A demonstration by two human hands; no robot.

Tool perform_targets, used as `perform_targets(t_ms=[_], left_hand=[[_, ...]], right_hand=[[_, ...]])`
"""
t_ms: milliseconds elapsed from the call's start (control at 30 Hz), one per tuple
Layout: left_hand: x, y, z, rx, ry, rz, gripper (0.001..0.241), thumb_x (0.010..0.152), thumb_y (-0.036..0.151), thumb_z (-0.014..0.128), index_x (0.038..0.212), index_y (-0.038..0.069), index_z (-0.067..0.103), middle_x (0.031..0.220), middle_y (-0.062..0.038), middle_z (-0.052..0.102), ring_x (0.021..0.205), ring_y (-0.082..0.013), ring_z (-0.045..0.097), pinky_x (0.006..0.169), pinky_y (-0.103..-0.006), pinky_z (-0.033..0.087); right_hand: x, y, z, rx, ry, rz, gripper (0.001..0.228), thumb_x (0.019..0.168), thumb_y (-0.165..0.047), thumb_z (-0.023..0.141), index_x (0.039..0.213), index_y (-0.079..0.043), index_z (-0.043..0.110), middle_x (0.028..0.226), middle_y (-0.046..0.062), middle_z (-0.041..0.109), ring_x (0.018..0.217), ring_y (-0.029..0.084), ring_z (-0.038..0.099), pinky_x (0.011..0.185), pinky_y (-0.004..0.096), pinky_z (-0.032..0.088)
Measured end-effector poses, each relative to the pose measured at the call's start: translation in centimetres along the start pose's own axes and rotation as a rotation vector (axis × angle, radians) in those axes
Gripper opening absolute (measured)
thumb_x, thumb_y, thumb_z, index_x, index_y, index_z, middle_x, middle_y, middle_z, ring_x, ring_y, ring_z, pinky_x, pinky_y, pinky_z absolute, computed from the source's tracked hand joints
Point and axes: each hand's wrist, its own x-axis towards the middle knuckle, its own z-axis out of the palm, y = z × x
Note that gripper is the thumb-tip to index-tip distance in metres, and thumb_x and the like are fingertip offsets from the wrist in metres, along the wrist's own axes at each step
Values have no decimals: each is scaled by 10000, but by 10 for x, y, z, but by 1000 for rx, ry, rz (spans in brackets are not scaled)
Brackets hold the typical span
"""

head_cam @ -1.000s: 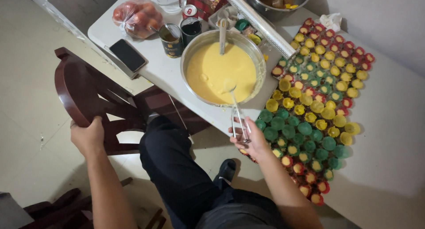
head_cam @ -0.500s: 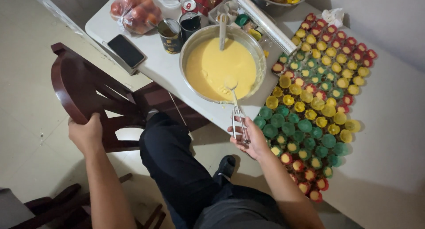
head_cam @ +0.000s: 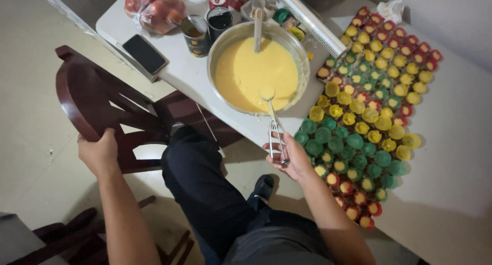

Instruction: Portioning batter into small colorful molds using a scoop.

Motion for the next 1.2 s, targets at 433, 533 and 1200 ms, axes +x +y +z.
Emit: perform_targets(t_ms=[433,533,1200], left_hand=[[3,-1,-1,1,-4,3,511,814,162,722,1276,-30,621,1170,-198,714,1064,-286,711,1002,-406,517],[0,0,-1,4,-6,-13,499,813,170,717,1270,-15,636,1179,-187,714,1073,-282,704,1004,-403,512],[-4,6,-2,55,-12,-47,502,811,158,721,1277,-12,641,1183,-187,710,1074,-287,709,1025,-414,510]], right_hand=[[7,4,3,0,-5,-2,516,1092,-442,227,1353,-80,487,1045,164,693,644,194,620,451,265,373],[-2,10,3,47,-8,44,516,1073,-467,216,1332,-105,476,1033,132,697,619,195,622,440,269,362],[-21,-8,6,40,-69,-46,552,1078,-452,222,1360,-87,526,1059,172,688,631,194,597,452,267,381]])
